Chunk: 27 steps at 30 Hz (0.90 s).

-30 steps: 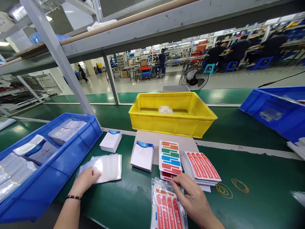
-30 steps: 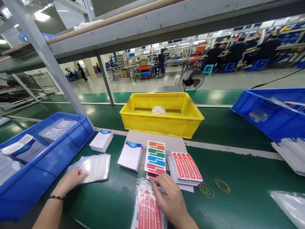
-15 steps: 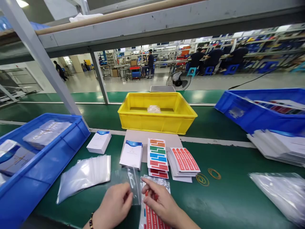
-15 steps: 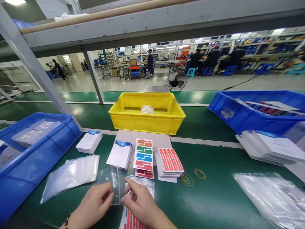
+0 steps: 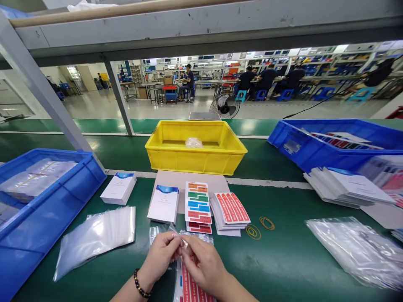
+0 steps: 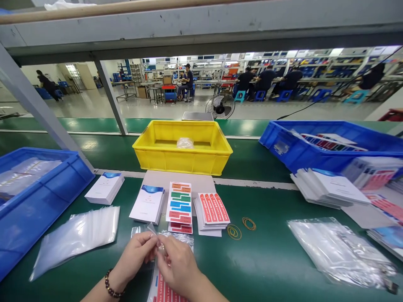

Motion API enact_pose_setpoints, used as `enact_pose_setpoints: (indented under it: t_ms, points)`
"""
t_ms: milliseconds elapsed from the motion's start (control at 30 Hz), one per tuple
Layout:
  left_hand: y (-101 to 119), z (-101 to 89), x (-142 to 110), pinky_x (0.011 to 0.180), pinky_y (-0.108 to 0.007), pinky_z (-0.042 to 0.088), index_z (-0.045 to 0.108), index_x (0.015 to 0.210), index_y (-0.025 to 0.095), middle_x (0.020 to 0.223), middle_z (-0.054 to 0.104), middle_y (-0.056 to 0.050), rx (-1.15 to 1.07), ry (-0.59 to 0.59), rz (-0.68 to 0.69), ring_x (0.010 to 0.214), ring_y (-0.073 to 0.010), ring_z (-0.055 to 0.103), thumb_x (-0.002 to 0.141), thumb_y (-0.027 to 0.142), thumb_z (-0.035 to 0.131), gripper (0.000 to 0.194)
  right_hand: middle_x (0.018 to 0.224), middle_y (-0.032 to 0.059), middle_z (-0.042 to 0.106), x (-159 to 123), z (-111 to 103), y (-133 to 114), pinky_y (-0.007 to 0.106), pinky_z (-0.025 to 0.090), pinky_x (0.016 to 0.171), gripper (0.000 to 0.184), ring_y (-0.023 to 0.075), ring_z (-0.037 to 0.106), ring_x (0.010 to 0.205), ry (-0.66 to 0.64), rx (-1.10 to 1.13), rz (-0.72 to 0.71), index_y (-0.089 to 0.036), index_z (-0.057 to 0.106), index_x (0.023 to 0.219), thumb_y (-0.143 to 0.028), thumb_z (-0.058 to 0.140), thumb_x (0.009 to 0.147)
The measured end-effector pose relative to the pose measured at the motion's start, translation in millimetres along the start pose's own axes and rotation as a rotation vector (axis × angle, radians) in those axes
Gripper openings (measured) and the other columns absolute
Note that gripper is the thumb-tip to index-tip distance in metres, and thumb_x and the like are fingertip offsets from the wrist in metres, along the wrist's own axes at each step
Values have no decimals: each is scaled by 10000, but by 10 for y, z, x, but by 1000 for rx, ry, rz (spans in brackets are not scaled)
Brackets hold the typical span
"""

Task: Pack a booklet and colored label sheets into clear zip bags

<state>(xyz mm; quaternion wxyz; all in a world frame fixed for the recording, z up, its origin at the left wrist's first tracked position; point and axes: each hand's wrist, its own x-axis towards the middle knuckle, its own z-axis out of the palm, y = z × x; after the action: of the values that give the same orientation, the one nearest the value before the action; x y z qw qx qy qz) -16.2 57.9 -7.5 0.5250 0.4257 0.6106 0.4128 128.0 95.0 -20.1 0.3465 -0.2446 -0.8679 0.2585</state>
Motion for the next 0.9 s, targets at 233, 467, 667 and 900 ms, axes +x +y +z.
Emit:
enact_pose_setpoints:
  t_ms: [233, 467, 667, 900]
  points:
    - [-87, -6, -34, 513, -240, 289, 427, 542, 185, 521, 394, 40, 95, -11, 139, 519, -112, 348, 776, 422, 480, 337, 624, 9, 538, 57, -54, -12, 233, 393, 527, 193, 131, 499, 568, -83, 68, 182, -188, 519, 665, -193, 418, 830]
    - [-76, 10, -51, 539, -256, 276, 329, 514, 199, 530, 401, 24, 413, 7, 223, 541, -127, 376, 800, 323, 411, 323, 522, -9, 455, 34, 38, 3, 246, 252, 471, 265, 110, 408, 480, -45, -144, 167, -198, 348, 526, -164, 356, 789]
    - [-26, 20, -51, 513, -245, 270, 326, 491, 202, 508, 376, 33, 289, -35, 168, 514, -115, 345, 749, 335, 440, 312, 516, -13, 442, 60, 27, 77, 244, 247, 477, 258, 105, 405, 479, 48, -214, 211, -197, 360, 524, -144, 365, 777]
    - [-52, -31, 21, 486, -232, 250, 315, 484, 203, 495, 321, 51, 150, 51, 88, 503, -100, 287, 702, 398, 486, 339, 698, 36, 505, 56, -90, 32, 259, 389, 539, 198, 159, 479, 606, 56, -159, 81, -156, 545, 833, -336, 472, 795]
